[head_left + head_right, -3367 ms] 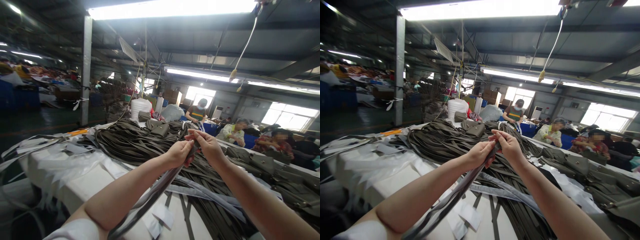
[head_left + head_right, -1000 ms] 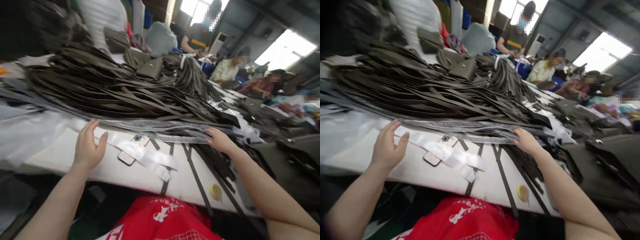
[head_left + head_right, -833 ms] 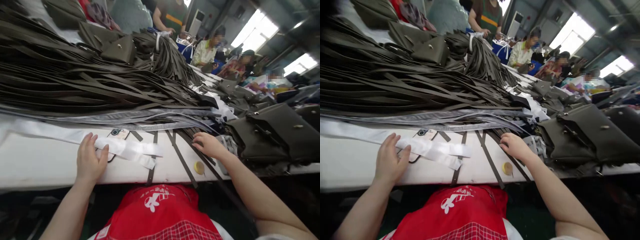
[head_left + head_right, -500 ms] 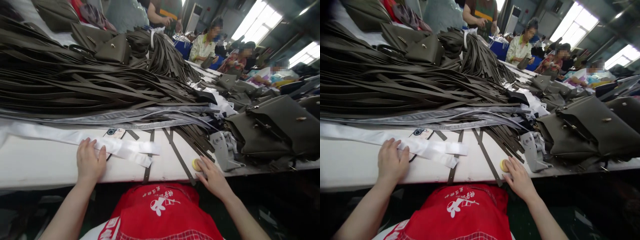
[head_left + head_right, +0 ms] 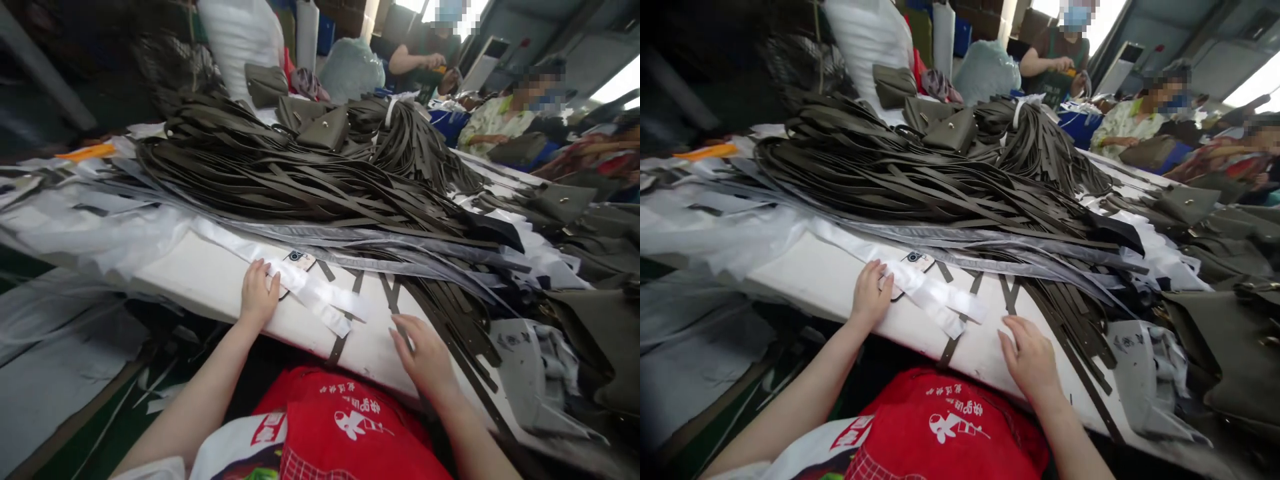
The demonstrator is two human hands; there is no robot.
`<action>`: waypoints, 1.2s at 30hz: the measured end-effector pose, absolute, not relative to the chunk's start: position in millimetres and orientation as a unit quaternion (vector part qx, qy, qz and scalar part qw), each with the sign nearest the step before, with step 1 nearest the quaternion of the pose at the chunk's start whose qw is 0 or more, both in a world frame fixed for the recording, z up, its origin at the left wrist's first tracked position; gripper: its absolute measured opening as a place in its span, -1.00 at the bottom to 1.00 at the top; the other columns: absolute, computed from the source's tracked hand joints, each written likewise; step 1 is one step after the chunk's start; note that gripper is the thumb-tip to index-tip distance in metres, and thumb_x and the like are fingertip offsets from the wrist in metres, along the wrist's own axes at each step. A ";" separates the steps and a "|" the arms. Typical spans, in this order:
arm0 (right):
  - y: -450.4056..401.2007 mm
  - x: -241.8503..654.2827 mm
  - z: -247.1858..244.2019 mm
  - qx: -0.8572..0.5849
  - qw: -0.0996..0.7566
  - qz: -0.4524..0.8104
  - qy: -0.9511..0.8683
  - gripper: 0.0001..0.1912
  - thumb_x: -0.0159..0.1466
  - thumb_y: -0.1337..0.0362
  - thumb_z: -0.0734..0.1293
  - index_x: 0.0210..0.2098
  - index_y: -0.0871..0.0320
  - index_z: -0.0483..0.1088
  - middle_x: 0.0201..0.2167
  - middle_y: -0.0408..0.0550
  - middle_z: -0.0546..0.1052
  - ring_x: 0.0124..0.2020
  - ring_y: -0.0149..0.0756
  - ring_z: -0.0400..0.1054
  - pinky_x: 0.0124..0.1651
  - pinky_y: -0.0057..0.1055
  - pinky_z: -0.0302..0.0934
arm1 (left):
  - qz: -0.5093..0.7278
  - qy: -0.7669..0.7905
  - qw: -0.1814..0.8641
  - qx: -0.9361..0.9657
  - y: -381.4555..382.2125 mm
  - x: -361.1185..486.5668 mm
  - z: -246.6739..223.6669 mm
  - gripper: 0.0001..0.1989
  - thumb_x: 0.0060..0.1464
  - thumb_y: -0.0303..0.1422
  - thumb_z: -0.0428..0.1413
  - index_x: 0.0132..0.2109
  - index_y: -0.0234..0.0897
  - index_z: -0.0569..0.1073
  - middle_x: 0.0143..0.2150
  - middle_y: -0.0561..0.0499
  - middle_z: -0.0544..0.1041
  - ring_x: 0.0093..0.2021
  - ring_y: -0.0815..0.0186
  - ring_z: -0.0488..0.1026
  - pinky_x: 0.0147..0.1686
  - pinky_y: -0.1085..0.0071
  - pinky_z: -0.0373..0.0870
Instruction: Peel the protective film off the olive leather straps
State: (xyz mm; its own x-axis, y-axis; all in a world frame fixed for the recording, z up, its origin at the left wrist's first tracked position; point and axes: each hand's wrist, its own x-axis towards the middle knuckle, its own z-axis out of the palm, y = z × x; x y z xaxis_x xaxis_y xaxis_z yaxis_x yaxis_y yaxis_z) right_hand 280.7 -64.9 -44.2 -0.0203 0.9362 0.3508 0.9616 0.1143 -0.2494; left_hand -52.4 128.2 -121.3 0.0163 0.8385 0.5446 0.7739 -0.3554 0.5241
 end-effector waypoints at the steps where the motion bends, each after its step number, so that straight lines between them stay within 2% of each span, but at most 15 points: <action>1: -53.9 261.2 -43.5 -0.632 0.218 0.011 -0.744 -0.72 0.39 0.24 0.20 0.03 0.13 0.41 -0.01 0.06 0.52 0.00 -0.15 0.41 0.09 -0.24 0.33 | 0.415 0.569 0.038 0.709 128.2 -52.6 -121.9 -0.58 0.26 -0.17 -0.08 0.04 -0.41 0.40 0.16 -0.35 0.39 0.26 -0.07 0.26 0.27 -0.04 0.21; 3: -37.0 226.9 -47.8 -0.580 0.186 0.057 -0.791 -0.64 0.31 0.36 0.25 0.10 0.16 0.39 0.10 0.07 0.46 0.08 -0.13 0.36 0.16 -0.23 0.29 | 0.410 0.573 0.037 0.709 127.5 -52.9 -122.2 -0.60 0.26 -0.18 -0.07 0.03 -0.40 0.40 0.16 -0.35 0.39 0.27 -0.07 0.26 0.26 -0.05 0.21; 6: -22.7 198.8 -61.5 -0.566 0.133 0.049 -0.812 -0.50 0.19 0.46 0.30 0.14 0.28 0.36 0.18 0.17 0.39 0.14 0.00 0.28 0.23 -0.11 0.22 | 0.398 0.575 0.035 0.714 125.3 -52.9 -120.2 -0.62 0.26 -0.19 -0.06 0.00 -0.41 0.43 0.16 -0.37 0.39 0.28 -0.07 0.24 0.26 -0.05 0.22; 9: -16.7 197.9 -71.7 -0.581 0.122 0.037 -0.804 -0.70 0.27 0.44 0.27 -0.03 0.24 0.48 0.05 0.16 0.49 0.02 0.00 0.36 0.14 -0.08 0.27 | 0.392 0.573 0.030 0.719 122.8 -52.5 -117.8 -0.66 0.26 -0.22 -0.04 -0.03 -0.40 0.45 0.15 -0.35 0.40 0.28 -0.05 0.24 0.27 -0.03 0.23; 12: -16.2 209.3 -72.2 -0.587 0.173 0.066 -0.788 -0.78 0.36 0.35 0.22 -0.18 0.15 0.52 -0.10 0.06 0.56 -0.08 -0.08 0.42 0.05 -0.13 0.30 | 0.390 0.573 0.029 0.721 121.4 -52.2 -117.0 -0.69 0.25 -0.24 -0.01 -0.04 -0.38 0.46 0.16 -0.32 0.41 0.27 -0.04 0.26 0.27 0.00 0.24; 16: -19.0 223.0 -65.9 -0.610 0.262 0.150 -0.732 -0.79 0.39 0.23 0.21 -0.22 0.10 0.47 -0.22 -0.04 0.58 -0.20 -0.19 0.46 -0.10 -0.29 0.32 | 0.388 0.575 0.032 0.719 121.1 -51.9 -117.1 -0.69 0.24 -0.24 0.00 -0.04 -0.38 0.45 0.16 -0.31 0.41 0.26 -0.03 0.27 0.27 0.01 0.25; 21: -16.8 225.6 -64.1 -0.644 0.262 0.206 -0.689 -0.79 0.36 0.17 0.21 -0.24 0.09 0.44 -0.34 -0.09 0.57 -0.35 -0.22 0.46 -0.26 -0.34 0.26 | 0.387 0.573 0.029 0.722 120.7 -51.2 -115.3 -0.67 0.23 -0.23 0.02 -0.01 -0.40 0.44 0.14 -0.32 0.42 0.25 -0.03 0.29 0.27 0.03 0.26; 23: -15.5 223.3 -63.3 -0.645 0.254 0.210 -0.690 -0.77 0.35 0.16 0.21 -0.14 0.10 0.43 -0.40 -0.11 0.55 -0.40 -0.22 0.45 -0.31 -0.35 0.23 | 0.385 0.574 0.029 0.722 120.2 -50.8 -114.6 -0.67 0.23 -0.23 0.02 -0.02 -0.40 0.44 0.14 -0.33 0.42 0.25 -0.04 0.29 0.26 0.02 0.26; 25: -15.2 221.5 -60.5 -0.643 0.248 0.214 -0.692 -0.66 0.35 0.16 0.18 0.05 0.10 0.38 -0.51 -0.16 0.50 -0.48 -0.24 0.41 -0.36 -0.36 0.21 | 0.383 0.576 0.032 0.721 119.6 -50.4 -114.1 -0.68 0.23 -0.24 0.01 -0.02 -0.39 0.44 0.15 -0.32 0.41 0.25 -0.03 0.28 0.27 0.01 0.25; 27: -15.4 221.7 -56.1 -0.624 0.255 0.233 -0.701 -0.62 0.35 0.21 0.14 0.10 0.09 0.37 -0.57 -0.20 0.44 -0.53 -0.27 0.37 -0.37 -0.37 0.21 | 0.380 0.578 0.036 0.721 119.2 -50.0 -113.9 -0.68 0.22 -0.23 0.02 -0.02 -0.37 0.44 0.17 -0.31 0.40 0.27 -0.03 0.27 0.27 0.01 0.24; 31: -15.0 227.7 -48.8 -0.567 0.277 0.297 -0.717 -0.65 0.27 0.34 0.11 -0.12 0.10 0.49 -0.51 -0.15 0.44 -0.48 -0.31 0.37 -0.32 -0.38 0.27 | 0.376 0.583 0.045 0.719 119.2 -49.4 -113.8 -0.67 0.21 -0.23 0.02 -0.02 -0.37 0.45 0.17 -0.32 0.40 0.28 -0.03 0.25 0.28 0.01 0.23; 36: -14.3 234.0 -45.7 -0.526 0.327 0.414 -0.667 -0.62 0.24 0.36 0.12 -0.07 0.12 0.48 -0.50 -0.17 0.41 -0.53 -0.37 0.31 -0.40 -0.41 0.25 | 0.375 0.587 0.056 0.715 119.8 -49.0 -114.0 -0.69 0.20 -0.23 0.03 -0.03 -0.33 0.46 0.18 -0.27 0.41 0.27 -0.01 0.26 0.28 0.02 0.23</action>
